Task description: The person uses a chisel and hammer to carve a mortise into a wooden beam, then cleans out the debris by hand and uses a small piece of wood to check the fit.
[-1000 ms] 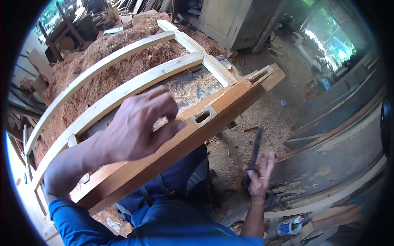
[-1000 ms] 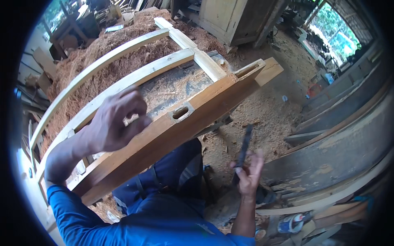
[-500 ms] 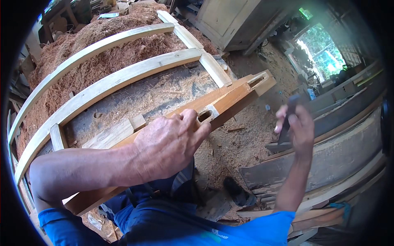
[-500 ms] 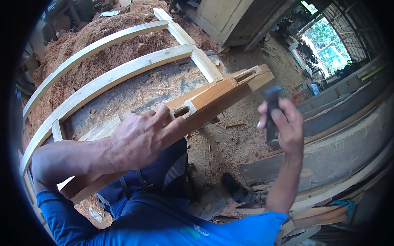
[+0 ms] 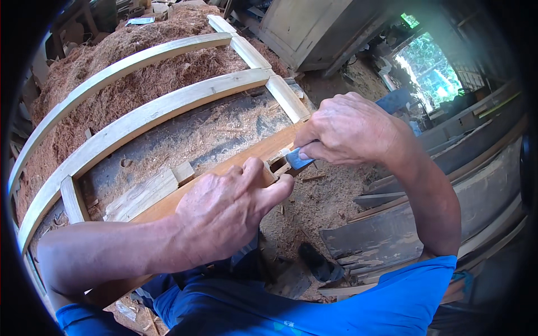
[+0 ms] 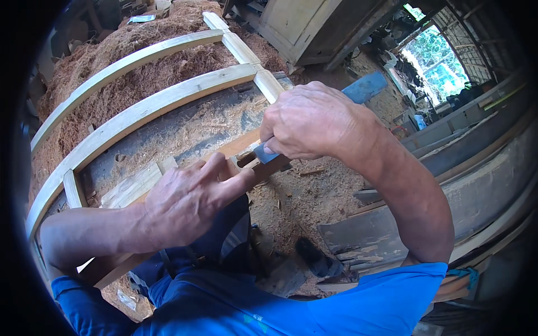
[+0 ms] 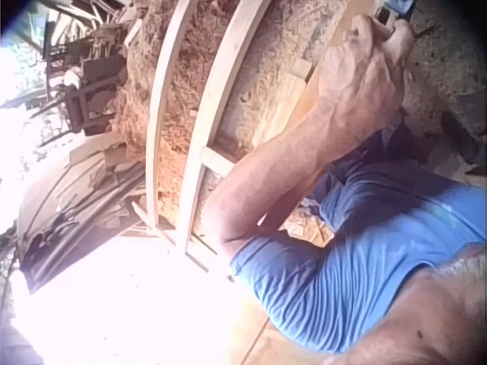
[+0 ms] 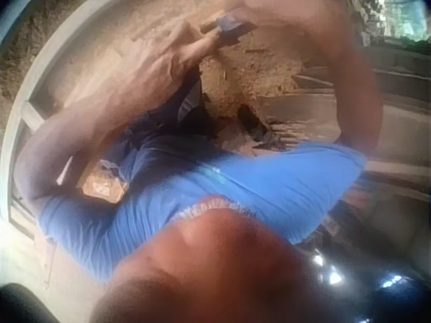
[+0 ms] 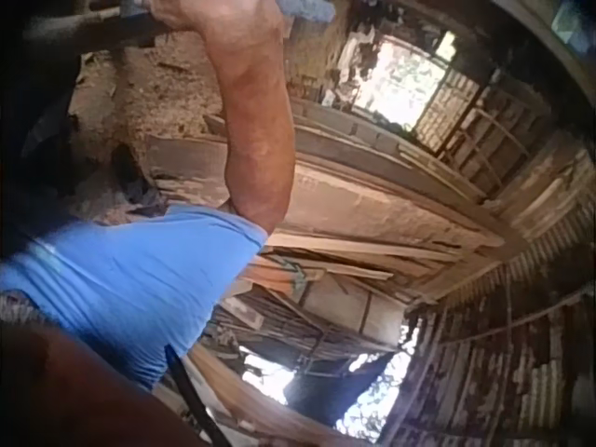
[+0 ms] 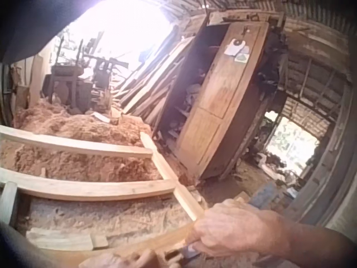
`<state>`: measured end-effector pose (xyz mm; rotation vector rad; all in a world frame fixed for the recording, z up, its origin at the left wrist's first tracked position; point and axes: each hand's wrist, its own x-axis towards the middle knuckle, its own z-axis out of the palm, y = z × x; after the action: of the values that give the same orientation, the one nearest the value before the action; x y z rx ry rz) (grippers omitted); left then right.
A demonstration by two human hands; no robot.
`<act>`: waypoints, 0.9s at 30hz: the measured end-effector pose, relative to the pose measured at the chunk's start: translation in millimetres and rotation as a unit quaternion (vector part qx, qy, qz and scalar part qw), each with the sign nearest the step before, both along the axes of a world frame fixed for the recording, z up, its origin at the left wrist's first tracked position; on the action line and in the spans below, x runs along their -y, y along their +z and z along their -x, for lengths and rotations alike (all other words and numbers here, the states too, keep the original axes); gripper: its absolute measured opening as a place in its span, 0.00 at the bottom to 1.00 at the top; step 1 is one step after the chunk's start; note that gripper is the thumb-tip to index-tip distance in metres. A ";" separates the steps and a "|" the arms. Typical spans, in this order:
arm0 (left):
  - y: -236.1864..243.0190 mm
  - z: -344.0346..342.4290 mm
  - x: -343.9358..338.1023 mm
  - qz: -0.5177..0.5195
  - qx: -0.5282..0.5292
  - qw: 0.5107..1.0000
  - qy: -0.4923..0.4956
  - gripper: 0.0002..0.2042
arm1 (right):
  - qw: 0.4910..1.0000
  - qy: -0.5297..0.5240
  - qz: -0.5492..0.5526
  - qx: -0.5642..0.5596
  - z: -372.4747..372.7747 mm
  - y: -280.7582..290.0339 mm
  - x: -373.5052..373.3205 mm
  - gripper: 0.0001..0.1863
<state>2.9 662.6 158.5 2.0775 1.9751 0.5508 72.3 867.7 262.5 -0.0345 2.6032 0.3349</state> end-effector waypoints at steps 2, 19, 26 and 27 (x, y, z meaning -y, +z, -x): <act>-0.4 0.2 9.3 0.014 0.021 1.000 0.011 0.25 | 0.999 -0.007 -0.021 0.029 5.5 -1.1 0.0 0.11; -0.3 18.2 62.3 0.094 0.109 0.988 0.052 0.21 | 0.995 -0.005 -0.012 0.102 29.6 -6.4 -4.1 0.11; -0.5 15.2 62.3 0.067 0.064 0.995 0.040 0.29 | 0.988 -0.075 0.016 0.138 35.6 -10.6 -6.4 0.08; 0.7 13.0 65.6 0.068 0.054 0.995 0.052 0.29 | 0.989 -0.067 0.010 0.132 38.3 -10.0 -2.9 0.08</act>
<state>-10.1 596.9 159.2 1.8340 2.0085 0.5204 33.9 870.6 252.5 0.0838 2.3318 0.2379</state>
